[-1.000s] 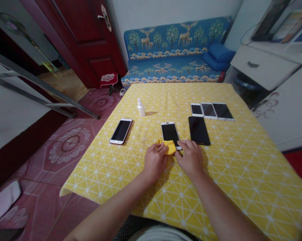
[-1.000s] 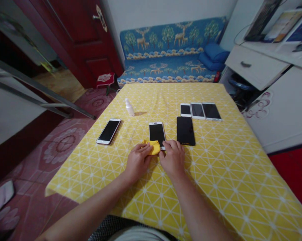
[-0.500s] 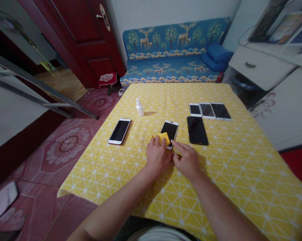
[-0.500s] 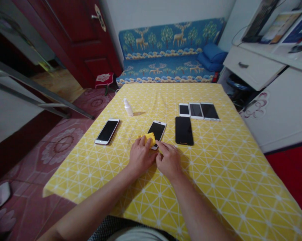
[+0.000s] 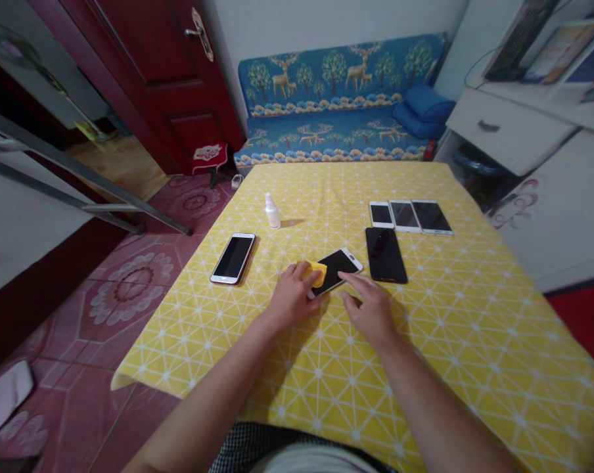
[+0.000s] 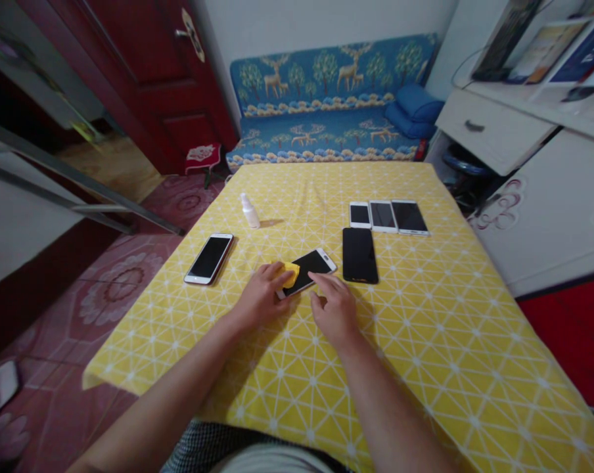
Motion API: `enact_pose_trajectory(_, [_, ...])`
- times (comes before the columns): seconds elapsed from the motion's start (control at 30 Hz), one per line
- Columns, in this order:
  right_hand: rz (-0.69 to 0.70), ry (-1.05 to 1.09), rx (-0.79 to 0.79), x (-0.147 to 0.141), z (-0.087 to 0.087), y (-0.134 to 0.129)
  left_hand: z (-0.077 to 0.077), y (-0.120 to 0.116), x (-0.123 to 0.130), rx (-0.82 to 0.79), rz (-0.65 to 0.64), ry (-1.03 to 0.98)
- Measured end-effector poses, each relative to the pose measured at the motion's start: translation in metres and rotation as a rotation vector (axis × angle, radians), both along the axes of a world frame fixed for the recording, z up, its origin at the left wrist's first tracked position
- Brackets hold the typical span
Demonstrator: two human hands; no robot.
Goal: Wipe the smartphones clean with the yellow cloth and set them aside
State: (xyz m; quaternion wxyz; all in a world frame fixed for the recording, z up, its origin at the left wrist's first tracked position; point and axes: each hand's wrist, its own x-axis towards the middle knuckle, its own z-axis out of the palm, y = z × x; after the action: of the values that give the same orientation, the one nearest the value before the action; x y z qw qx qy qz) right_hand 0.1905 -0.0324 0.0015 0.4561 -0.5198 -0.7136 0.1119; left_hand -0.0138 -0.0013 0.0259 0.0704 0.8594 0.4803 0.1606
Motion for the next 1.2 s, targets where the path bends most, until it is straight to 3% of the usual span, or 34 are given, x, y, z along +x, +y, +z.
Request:
enact_pose_trajectory(0.07, [0.032, -0.039, 0.060, 0.000, 0.004, 0.000, 0.002, 0.006, -0.020, -0.027, -0.186, -0.046])
enact_pose_trajectory(0.13, [0.090, -0.109, 0.051, -0.001, 0.008, 0.000, 0.007, 0.010, -0.035, -0.087, -0.277, -0.057])
enact_pose_trajectory(0.3, [0.103, -0.313, -0.132, -0.003, 0.012, -0.003, 0.015, 0.012, -0.047, -0.197, -0.341, -0.036])
enact_pose_trajectory(0.47, [0.095, -0.399, -0.203, -0.004, 0.014, -0.005, 0.011, 0.005, -0.043, -0.201, -0.276, -0.049])
enact_pose_trajectory(0.8, [0.022, -0.382, -0.174, -0.001, 0.016, -0.006, 0.003, -0.006, -0.026, -0.080, -0.057, -0.010])
enact_pose_trajectory(0.97, [-0.068, -0.375, -0.142, -0.003, 0.011, -0.005, -0.008, 0.000, -0.016, 0.035, 0.066, -0.117])
enact_pose_trajectory(1.2, [-0.147, -0.356, -0.098, -0.003, 0.008, -0.002, -0.016, 0.004, -0.010, 0.048, 0.227, -0.222])
